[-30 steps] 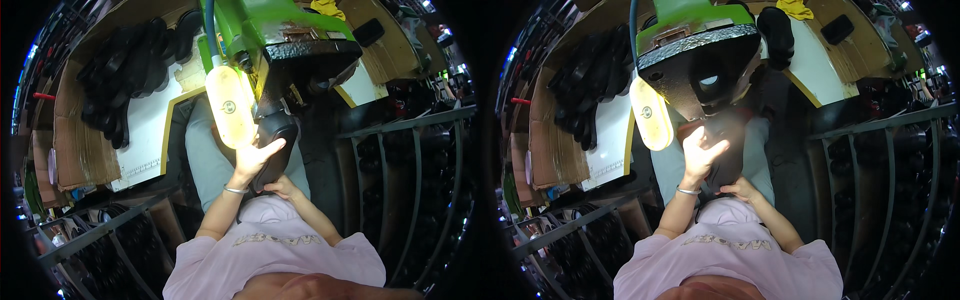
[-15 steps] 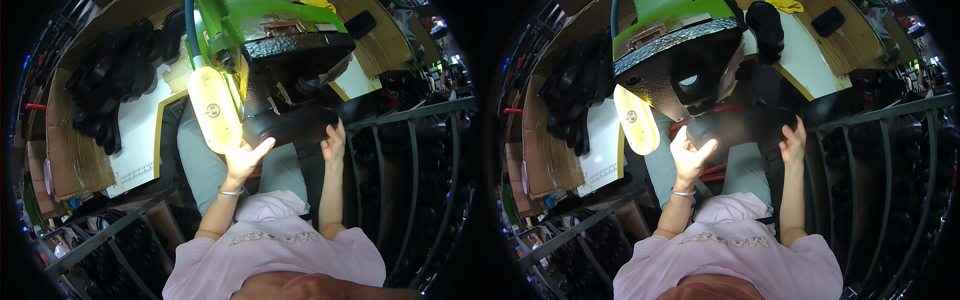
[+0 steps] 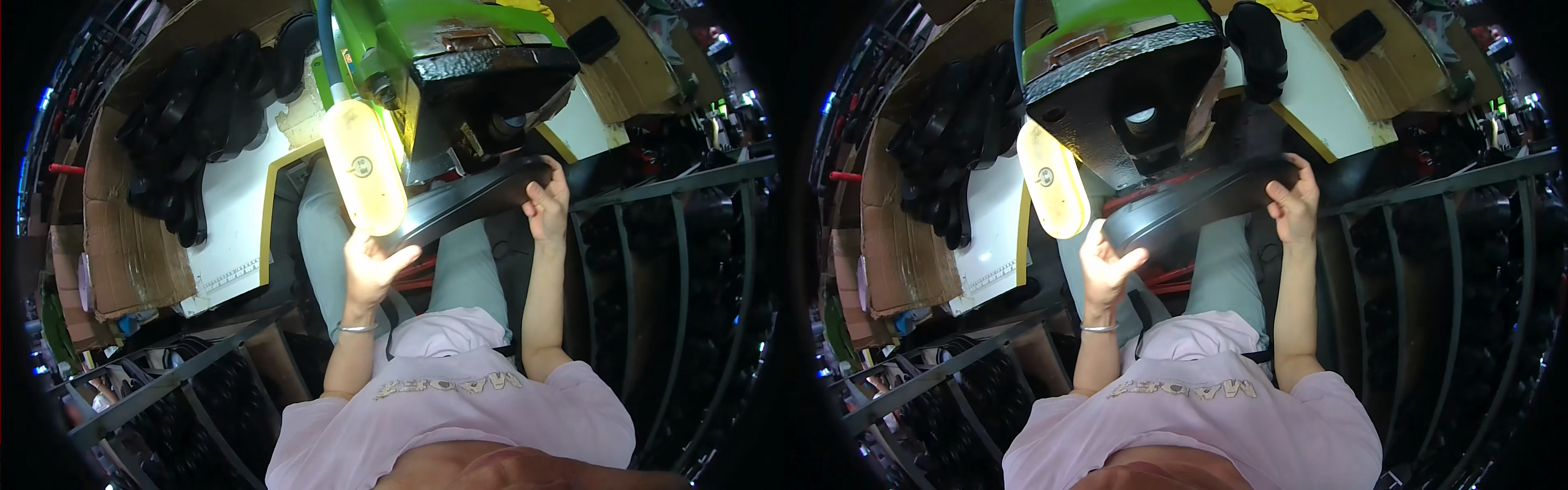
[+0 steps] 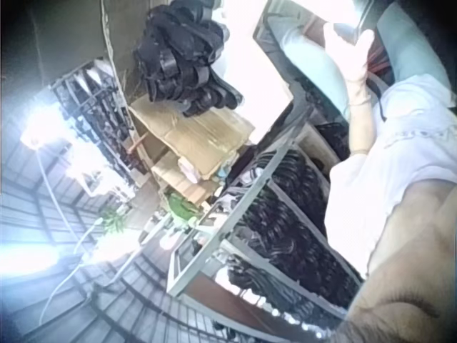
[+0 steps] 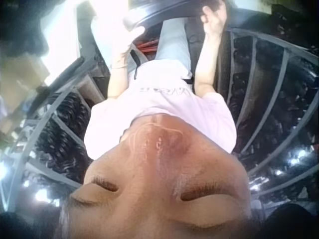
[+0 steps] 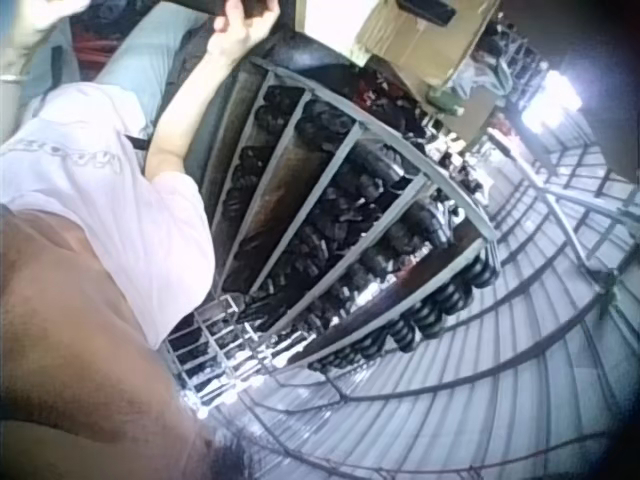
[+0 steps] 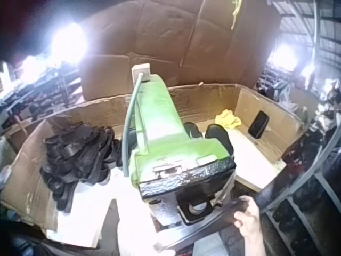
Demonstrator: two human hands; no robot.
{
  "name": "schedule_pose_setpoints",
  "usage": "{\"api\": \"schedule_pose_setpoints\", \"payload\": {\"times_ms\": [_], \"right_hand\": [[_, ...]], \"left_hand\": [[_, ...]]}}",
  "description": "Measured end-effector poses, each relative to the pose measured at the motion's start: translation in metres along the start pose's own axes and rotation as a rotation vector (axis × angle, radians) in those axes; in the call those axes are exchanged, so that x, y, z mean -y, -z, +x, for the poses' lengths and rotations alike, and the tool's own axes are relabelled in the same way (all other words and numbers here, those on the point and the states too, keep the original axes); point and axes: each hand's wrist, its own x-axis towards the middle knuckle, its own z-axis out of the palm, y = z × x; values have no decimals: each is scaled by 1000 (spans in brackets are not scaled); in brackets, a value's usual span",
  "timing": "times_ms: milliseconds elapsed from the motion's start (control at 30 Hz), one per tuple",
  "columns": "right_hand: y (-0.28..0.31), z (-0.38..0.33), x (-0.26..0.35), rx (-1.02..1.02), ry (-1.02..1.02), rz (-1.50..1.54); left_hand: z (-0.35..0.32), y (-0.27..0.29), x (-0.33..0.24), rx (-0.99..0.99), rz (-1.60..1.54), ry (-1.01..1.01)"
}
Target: The person uses a green grinding machine to smooth the soles of black shoes. They pick up a shoe, press the sole against the rotating wheel, and rotate the shoe to treat different areas. The person repeats this process for multiple shoes, placing each finished shoe on a nearby surface.
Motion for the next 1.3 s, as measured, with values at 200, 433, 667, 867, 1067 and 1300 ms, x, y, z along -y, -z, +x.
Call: {"api": "schedule_pose_setpoints", "payload": {"times_ms": [200, 433, 667, 867, 1067, 1300], "right_hand": [[4, 28, 29, -55, 51, -133], [-15, 37, 26, 63, -1, -142], [-34, 13, 10, 64, -49, -99], [-46, -2, 0, 56, -22, -85], [-61, -13, -4, 81, -26, -93], [-67, -16, -21, 179, -57, -61]], "left_hand": [[23, -29, 22, 29, 29, -127], [15, -20, 8, -88, -4, -106], [6, -1, -18, -153, -31, -141], [1, 18, -19, -154, -95, -116], [-9, 46, -12, -168, -116, -101], [-22, 72, -17, -170, 67, -94]]}}
